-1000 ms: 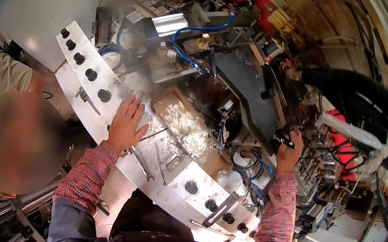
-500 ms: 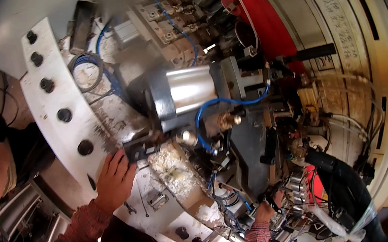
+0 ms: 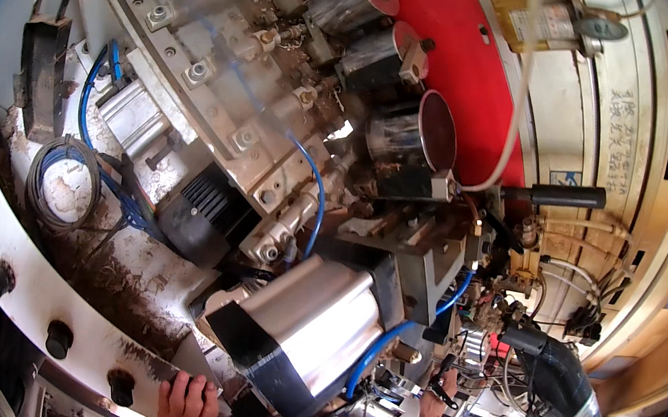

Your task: The person handles a wooden ring, places it on a rotating machine, and adjusts various levers and knobs. They then move a large wooden board across the workshop floor.

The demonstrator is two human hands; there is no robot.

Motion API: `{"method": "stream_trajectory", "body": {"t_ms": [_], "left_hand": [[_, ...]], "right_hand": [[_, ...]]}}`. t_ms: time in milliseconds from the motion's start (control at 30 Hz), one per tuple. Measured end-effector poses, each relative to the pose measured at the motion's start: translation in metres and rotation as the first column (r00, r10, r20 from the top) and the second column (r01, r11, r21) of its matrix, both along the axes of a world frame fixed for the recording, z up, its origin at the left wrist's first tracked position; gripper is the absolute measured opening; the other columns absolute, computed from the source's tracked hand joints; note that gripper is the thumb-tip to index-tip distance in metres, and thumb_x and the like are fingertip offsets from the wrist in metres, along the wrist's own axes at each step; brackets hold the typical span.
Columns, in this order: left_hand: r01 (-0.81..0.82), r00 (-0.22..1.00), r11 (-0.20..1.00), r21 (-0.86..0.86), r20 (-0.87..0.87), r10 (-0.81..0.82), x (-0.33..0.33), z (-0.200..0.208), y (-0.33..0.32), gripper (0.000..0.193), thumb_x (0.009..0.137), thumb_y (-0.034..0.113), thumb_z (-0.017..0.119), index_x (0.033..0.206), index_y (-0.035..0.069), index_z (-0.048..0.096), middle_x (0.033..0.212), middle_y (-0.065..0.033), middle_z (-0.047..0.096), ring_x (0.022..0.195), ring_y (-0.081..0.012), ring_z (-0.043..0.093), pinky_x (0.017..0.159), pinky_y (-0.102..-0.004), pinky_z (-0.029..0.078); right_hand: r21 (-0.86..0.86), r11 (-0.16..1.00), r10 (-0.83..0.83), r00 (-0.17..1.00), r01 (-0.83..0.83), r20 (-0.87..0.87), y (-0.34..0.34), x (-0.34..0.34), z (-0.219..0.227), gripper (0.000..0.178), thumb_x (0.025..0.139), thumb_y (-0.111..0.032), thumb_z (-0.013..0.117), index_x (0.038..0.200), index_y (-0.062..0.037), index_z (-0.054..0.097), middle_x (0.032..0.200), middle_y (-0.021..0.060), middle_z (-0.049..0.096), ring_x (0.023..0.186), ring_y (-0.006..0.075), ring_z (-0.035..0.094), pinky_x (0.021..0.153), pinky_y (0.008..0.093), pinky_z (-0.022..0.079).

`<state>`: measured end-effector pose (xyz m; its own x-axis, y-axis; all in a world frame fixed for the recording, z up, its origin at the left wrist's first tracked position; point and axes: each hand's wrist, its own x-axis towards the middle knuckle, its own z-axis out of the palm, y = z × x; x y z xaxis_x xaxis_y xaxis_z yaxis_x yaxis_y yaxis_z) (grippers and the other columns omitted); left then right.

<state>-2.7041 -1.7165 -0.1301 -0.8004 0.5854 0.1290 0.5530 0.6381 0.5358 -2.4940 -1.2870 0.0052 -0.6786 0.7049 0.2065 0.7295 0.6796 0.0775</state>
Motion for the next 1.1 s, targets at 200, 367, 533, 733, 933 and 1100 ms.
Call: {"method": "stream_trajectory", "body": {"t_ms": [200,367,533,733,933,1100], "left_hand": [[0.042,0.999,0.999,0.012,0.033,-0.042,0.005,-0.006,-0.006,0.028,0.099,0.022,0.059,0.125,0.013,0.063,0.133,-0.0072,0.062,0.127,-0.0317,0.057,0.106,-0.0526,0.044],[0.021,1.000,0.999,0.025,0.001,-0.021,-0.001,-0.001,-0.004,0.025,0.099,0.019,0.059,0.123,0.013,0.064,0.133,-0.0071,0.062,0.125,-0.0315,0.058,0.106,-0.0520,0.044],[0.010,0.997,1.000,0.004,-0.075,-0.010,0.003,-0.010,-0.006,0.032,0.097,0.030,0.058,0.120,0.010,0.064,0.134,-0.0112,0.059,0.128,-0.0332,0.055,0.108,-0.0552,0.040],[0.000,0.975,0.997,-0.073,0.220,0.016,0.015,-0.012,-0.007,0.039,0.092,0.019,0.065,0.128,0.005,0.059,0.135,-0.0161,0.057,0.127,-0.0426,0.052,0.108,-0.0557,0.039],[0.090,0.988,0.996,0.002,-0.125,-0.089,0.008,-0.004,0.003,0.040,0.091,0.016,0.061,0.126,-0.003,0.058,0.138,-0.0219,0.052,0.133,-0.0476,0.044,0.111,-0.0581,0.035],[0.133,0.966,0.982,0.133,-0.237,-0.099,0.020,0.029,0.020,0.046,0.085,0.012,0.066,0.127,-0.005,0.056,0.135,-0.0244,0.053,0.129,-0.0469,0.046,0.107,-0.0561,0.037]], "right_hand": [[-0.109,0.989,-0.116,0.983,0.101,-0.143,-0.002,0.000,-0.004,0.020,0.099,-0.020,0.060,0.102,-0.0008,0.060,0.082,0.0106,0.060,0.076,0.0192,0.054,0.069,0.0351,0.044],[-0.088,0.987,-0.143,0.984,0.134,-0.104,0.003,0.001,-0.005,0.020,0.098,-0.021,0.061,0.102,-0.0011,0.061,0.082,0.0114,0.058,0.077,0.0204,0.055,0.070,0.0346,0.045],[0.064,0.998,-0.004,0.998,0.008,-0.059,0.007,-0.001,-0.009,0.018,0.095,-0.015,0.062,0.106,0.0003,0.063,0.088,0.0161,0.063,0.081,0.0288,0.061,0.074,0.0392,0.048],[0.077,0.956,0.294,0.929,-0.284,-0.226,0.004,0.000,-0.008,0.012,0.091,-0.011,0.061,0.096,-0.0012,0.058,0.086,0.0177,0.056,0.078,0.0381,0.057,0.070,0.0418,0.046],[-0.260,0.946,0.091,0.926,-0.195,-0.366,0.007,0.021,0.001,0.030,0.085,0.000,0.062,0.115,0.0023,0.059,0.106,0.0152,0.061,0.100,0.0292,0.063,0.090,0.0341,0.050],[-0.317,0.917,0.070,0.879,-0.243,-0.471,0.016,0.038,-0.014,0.040,0.078,0.000,0.064,0.117,-0.0017,0.060,0.114,0.0180,0.061,0.111,0.0394,0.060,0.092,0.0416,0.050]]}}
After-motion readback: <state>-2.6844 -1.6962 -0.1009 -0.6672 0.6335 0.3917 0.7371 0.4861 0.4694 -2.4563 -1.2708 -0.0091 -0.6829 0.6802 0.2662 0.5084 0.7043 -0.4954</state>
